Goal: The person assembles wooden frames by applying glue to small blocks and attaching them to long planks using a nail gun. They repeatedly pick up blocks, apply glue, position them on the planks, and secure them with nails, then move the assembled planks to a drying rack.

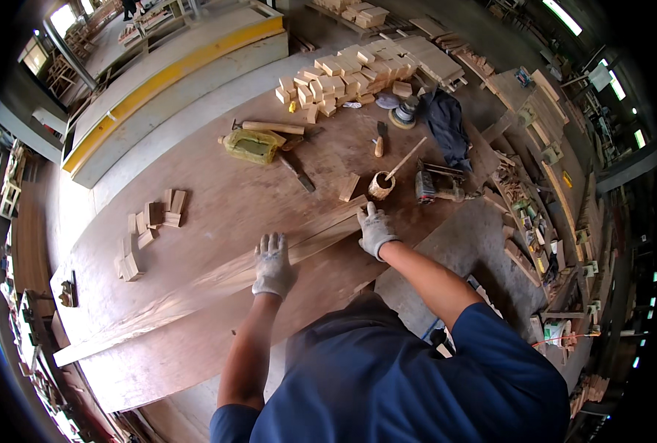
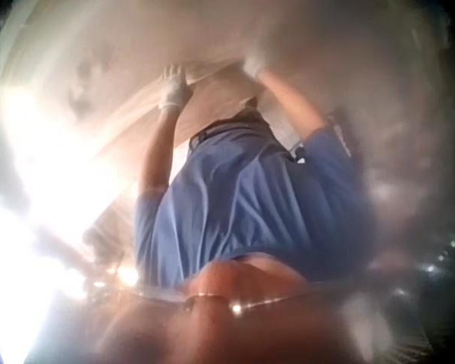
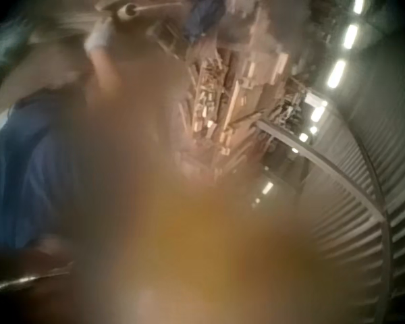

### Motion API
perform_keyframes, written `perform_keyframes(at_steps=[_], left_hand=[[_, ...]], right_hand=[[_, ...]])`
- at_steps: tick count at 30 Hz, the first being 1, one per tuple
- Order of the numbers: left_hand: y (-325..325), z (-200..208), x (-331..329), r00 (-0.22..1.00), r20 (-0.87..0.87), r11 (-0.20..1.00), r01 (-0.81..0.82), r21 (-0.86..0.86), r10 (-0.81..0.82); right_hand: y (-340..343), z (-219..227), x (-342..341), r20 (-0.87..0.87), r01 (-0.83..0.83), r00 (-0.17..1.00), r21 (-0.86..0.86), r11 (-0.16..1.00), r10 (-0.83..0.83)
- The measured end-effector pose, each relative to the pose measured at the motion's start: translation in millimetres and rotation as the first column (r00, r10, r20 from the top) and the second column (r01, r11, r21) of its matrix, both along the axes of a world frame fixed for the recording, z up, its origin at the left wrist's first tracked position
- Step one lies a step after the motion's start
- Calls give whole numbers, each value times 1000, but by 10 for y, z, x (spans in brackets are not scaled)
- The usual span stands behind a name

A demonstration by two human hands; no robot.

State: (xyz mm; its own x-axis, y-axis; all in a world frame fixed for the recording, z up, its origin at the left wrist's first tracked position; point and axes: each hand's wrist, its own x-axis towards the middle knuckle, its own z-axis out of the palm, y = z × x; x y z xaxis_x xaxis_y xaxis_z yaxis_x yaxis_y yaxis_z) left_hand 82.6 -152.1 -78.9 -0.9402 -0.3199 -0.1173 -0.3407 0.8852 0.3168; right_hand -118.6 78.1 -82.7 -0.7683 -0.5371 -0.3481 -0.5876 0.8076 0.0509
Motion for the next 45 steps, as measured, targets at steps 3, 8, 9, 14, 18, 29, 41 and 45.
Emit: perform_keyframes(at_steps=[3, 8, 9, 14, 18, 29, 41, 45], left_hand=[[148, -38, -332, 998, 68, 1000, 5, -11, -4], [342, -163, -720, 977, 205, 997, -42, -60, 53], [384, -146, -774, 967, 243, 995, -66, -76, 83], [556, -115, -710, 971, 223, 997, -82, -15, 83], [924, -378, -84, 984, 132, 990, -105, -91, 117], [1398, 74, 31, 973, 180, 988, -153, 20, 147], [1826, -155, 93, 988, 122, 995, -95, -16, 96], [2262, -666, -224, 989, -85, 993, -121, 19, 122]], right_hand=[[114, -100, -86, -56, -108, 993, -36, 993, 106], [394, -351, -236, -242, -328, 926, -136, 935, 289], [447, -396, -273, -292, -371, 903, -157, 915, 316], [754, -360, -385, -215, -478, 877, -316, 820, 429], [1088, -61, -182, -87, -517, 830, -490, 702, 551], [1464, -7, 8, 64, -452, 860, -367, 813, 507], [1587, -37, 84, 178, -424, 860, -272, 864, 478], [2022, -156, -209, 149, -423, 870, -265, 866, 471]])
